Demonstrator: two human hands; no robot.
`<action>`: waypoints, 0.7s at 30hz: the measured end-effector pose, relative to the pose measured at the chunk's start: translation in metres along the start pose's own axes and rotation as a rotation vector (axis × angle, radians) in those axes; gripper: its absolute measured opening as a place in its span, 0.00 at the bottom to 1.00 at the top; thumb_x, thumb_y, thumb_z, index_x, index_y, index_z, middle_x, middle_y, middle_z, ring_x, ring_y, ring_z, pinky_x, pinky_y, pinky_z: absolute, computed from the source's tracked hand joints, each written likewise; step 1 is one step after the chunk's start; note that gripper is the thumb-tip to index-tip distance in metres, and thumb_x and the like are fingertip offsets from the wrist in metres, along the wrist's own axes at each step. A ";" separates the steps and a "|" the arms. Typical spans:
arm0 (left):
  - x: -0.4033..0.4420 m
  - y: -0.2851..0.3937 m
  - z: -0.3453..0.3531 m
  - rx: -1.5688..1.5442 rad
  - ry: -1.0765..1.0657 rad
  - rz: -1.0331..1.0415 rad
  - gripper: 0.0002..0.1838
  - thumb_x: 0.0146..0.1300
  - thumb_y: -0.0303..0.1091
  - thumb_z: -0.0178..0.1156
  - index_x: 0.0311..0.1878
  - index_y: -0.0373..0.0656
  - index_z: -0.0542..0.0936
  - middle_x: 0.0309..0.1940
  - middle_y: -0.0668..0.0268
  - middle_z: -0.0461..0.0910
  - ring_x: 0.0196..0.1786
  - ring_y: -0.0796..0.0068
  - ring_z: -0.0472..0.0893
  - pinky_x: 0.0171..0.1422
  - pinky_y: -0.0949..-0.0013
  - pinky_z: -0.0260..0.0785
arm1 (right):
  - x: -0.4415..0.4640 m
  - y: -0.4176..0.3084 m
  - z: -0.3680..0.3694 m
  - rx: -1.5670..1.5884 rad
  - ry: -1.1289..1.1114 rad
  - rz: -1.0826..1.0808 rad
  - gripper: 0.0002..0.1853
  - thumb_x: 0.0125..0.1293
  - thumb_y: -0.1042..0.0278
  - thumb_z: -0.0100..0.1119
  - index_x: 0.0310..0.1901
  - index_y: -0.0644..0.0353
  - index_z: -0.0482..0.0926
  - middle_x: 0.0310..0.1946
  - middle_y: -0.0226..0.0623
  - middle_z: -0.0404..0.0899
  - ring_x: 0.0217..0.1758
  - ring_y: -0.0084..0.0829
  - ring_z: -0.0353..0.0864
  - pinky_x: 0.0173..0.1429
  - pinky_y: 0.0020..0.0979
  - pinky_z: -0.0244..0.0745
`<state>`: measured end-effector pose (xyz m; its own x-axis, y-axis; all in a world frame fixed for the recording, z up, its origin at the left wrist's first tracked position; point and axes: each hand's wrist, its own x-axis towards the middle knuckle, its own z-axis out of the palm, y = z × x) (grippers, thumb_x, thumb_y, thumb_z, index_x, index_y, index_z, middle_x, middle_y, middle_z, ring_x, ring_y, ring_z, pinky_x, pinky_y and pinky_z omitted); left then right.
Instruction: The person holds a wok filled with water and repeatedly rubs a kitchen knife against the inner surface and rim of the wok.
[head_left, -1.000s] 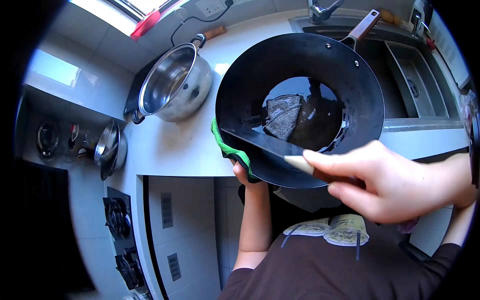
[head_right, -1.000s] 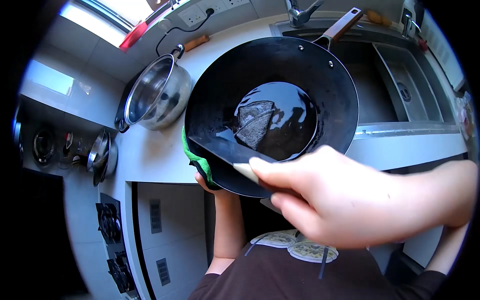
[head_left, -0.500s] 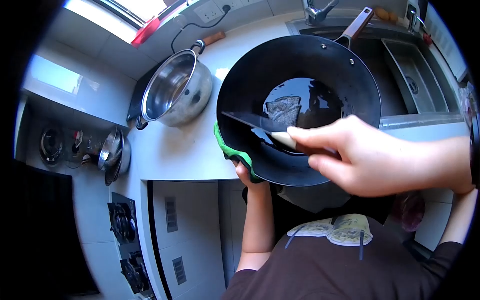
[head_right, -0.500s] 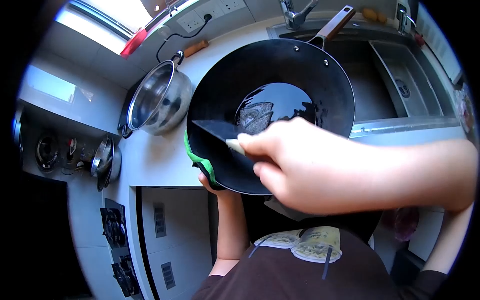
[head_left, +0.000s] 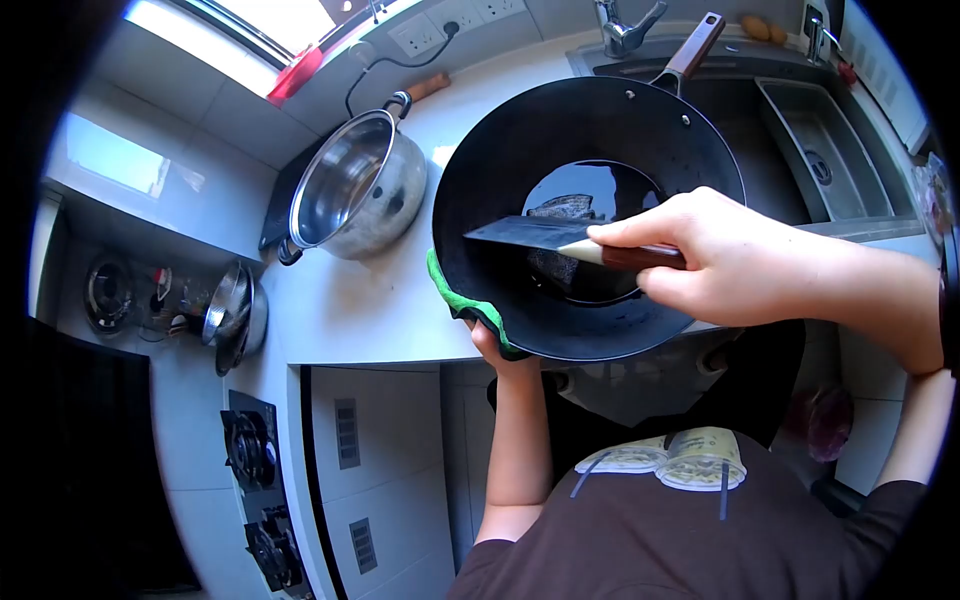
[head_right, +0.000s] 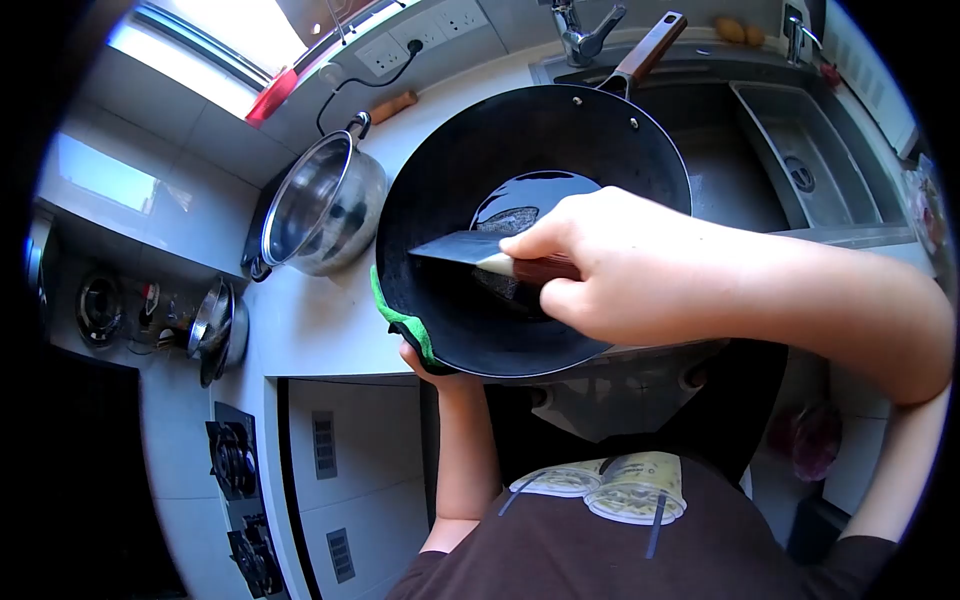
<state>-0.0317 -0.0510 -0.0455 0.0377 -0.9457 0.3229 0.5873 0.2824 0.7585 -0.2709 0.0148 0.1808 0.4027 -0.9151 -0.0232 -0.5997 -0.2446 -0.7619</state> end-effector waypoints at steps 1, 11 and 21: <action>0.000 0.001 0.001 -0.022 0.009 -0.006 0.34 0.69 0.52 0.40 0.70 0.37 0.65 0.62 0.57 0.74 0.62 0.64 0.77 0.67 0.60 0.72 | -0.002 0.003 -0.001 -0.084 0.031 -0.040 0.25 0.62 0.81 0.57 0.62 0.68 0.79 0.46 0.50 0.87 0.47 0.39 0.88 0.53 0.35 0.81; 0.004 0.007 -0.060 0.179 -0.130 -0.094 0.43 0.69 0.68 0.41 0.76 0.44 0.63 0.70 0.57 0.71 0.71 0.59 0.72 0.74 0.52 0.65 | -0.034 0.010 -0.033 -0.763 0.087 -0.007 0.15 0.58 0.77 0.63 0.48 0.59 0.87 0.34 0.43 0.83 0.42 0.43 0.85 0.50 0.40 0.79; -0.009 0.003 -0.018 0.036 0.097 -0.047 0.43 0.69 0.71 0.41 0.75 0.46 0.63 0.69 0.60 0.72 0.70 0.59 0.73 0.73 0.52 0.66 | -0.064 0.020 -0.048 -0.646 0.149 -0.160 0.21 0.49 0.83 0.66 0.48 0.57 0.89 0.28 0.39 0.78 0.32 0.40 0.80 0.37 0.39 0.73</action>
<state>-0.0156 -0.0449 -0.0567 0.0899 -0.9688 0.2310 0.5606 0.2409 0.7923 -0.3420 0.0531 0.1985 0.4485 -0.8750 0.1822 -0.8520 -0.4802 -0.2086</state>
